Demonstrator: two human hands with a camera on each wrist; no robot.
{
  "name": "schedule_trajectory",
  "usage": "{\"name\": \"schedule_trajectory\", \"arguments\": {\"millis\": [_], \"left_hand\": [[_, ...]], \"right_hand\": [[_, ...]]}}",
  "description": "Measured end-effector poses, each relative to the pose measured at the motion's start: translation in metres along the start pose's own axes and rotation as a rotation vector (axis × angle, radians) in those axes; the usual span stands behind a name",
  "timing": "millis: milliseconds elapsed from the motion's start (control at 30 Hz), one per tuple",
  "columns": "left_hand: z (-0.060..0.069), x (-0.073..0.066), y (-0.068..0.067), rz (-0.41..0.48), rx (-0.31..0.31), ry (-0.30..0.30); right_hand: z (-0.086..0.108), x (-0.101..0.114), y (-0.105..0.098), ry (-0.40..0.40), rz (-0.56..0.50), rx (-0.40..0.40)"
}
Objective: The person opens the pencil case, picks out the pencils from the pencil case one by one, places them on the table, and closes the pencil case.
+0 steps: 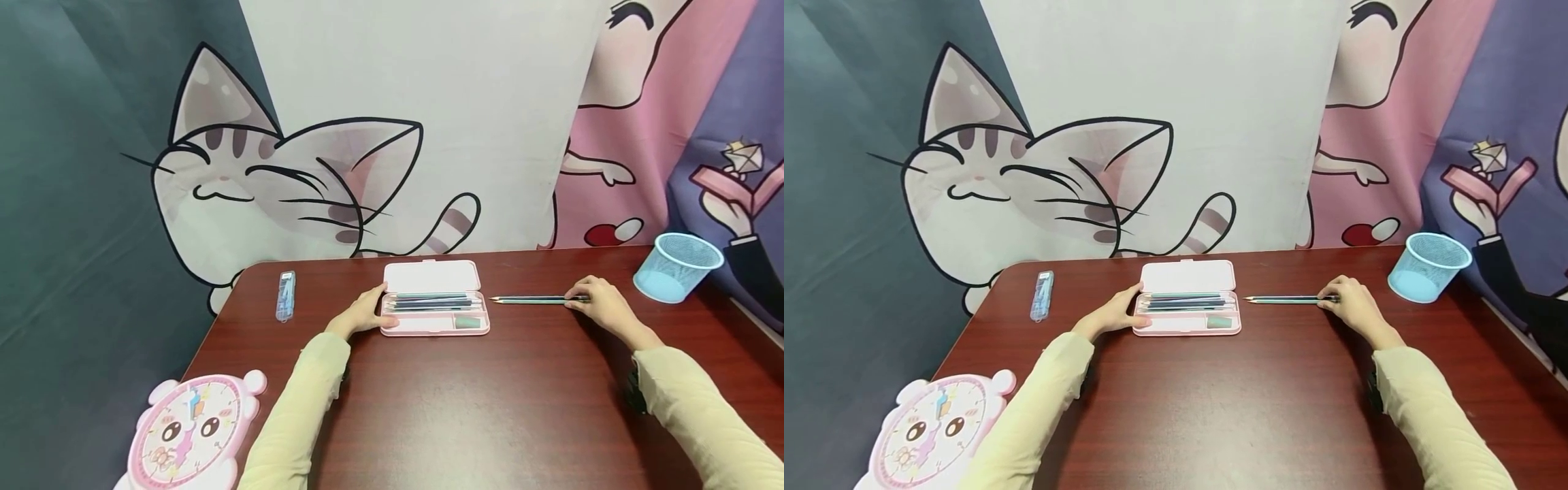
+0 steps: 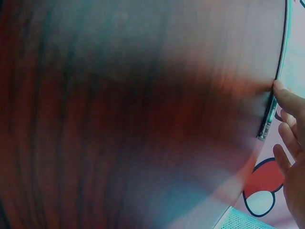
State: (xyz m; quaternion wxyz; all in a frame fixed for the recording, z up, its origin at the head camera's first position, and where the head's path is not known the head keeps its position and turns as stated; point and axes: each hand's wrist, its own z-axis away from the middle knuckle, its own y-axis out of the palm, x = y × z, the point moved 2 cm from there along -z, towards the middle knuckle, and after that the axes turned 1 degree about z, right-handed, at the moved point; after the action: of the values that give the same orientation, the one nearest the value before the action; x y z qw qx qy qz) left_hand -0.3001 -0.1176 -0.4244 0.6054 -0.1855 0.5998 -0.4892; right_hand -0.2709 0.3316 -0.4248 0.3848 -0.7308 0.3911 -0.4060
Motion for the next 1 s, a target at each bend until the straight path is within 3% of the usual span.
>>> {"name": "schedule_trajectory", "arguments": {"millis": [233,633,833,1000], "left_hand": [[0.0,0.0,0.0,0.0,0.004,-0.007],[0.0,0.0,0.002,0.027,0.003,-0.001],[0.001,-0.001,0.002,0.037,0.0,0.002],[0.002,0.001,0.001,0.036,-0.007,-0.004]], "right_hand": [[-0.009,0.016,0.013,0.008,-0.095,-0.033],[-0.047,0.119,0.059,-0.103,-0.38,0.146],[-0.058,0.14,0.069,-0.118,-0.336,0.234],[-0.064,0.145,0.072,-0.179,-0.289,0.255]]}}
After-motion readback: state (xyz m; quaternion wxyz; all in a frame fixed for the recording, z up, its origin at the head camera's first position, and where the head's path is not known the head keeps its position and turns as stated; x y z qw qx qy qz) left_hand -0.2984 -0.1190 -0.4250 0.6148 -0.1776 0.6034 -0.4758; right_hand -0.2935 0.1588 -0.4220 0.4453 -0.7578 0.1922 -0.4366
